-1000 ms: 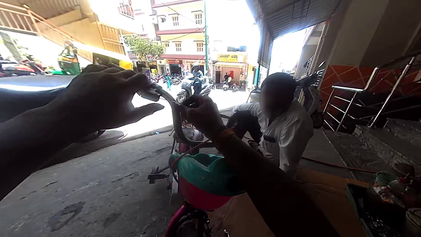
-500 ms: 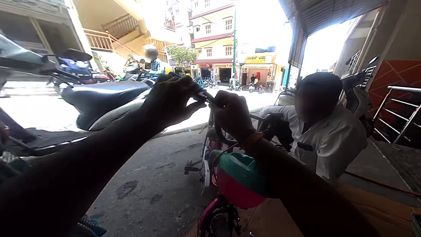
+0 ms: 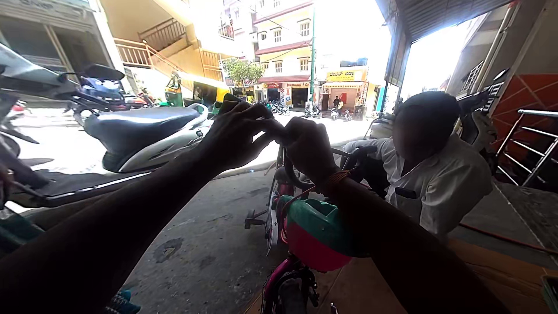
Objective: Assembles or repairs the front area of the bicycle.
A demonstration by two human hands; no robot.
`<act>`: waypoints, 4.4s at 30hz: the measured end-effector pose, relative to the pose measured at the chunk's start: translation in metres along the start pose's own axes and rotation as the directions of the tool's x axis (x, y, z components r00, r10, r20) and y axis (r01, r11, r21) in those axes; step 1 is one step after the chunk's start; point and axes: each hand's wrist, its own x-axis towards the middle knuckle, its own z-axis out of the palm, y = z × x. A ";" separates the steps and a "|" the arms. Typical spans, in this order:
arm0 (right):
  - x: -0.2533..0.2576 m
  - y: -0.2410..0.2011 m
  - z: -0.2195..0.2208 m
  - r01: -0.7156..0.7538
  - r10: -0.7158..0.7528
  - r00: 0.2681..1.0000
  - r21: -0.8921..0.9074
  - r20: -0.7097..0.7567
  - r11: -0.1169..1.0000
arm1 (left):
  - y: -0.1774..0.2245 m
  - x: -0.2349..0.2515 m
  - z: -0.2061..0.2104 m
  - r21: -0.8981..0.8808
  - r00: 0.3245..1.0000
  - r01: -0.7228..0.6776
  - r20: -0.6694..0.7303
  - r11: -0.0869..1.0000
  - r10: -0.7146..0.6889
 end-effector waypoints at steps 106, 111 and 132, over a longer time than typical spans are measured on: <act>-0.233 0.078 0.073 -0.715 0.693 0.628 0.614 0.354 0.334 | 0.160 -0.242 0.149 -0.502 0.340 0.863 0.669 -0.064 -0.661; -0.188 0.083 0.099 -0.679 0.699 0.640 0.661 0.320 0.319 | 0.162 -0.236 0.158 -0.615 0.388 0.781 0.615 -0.108 -0.687; -0.169 0.098 0.133 -0.654 0.730 0.606 0.720 0.316 0.231 | 0.169 -0.225 0.183 -0.714 0.415 0.686 0.541 -0.139 -0.731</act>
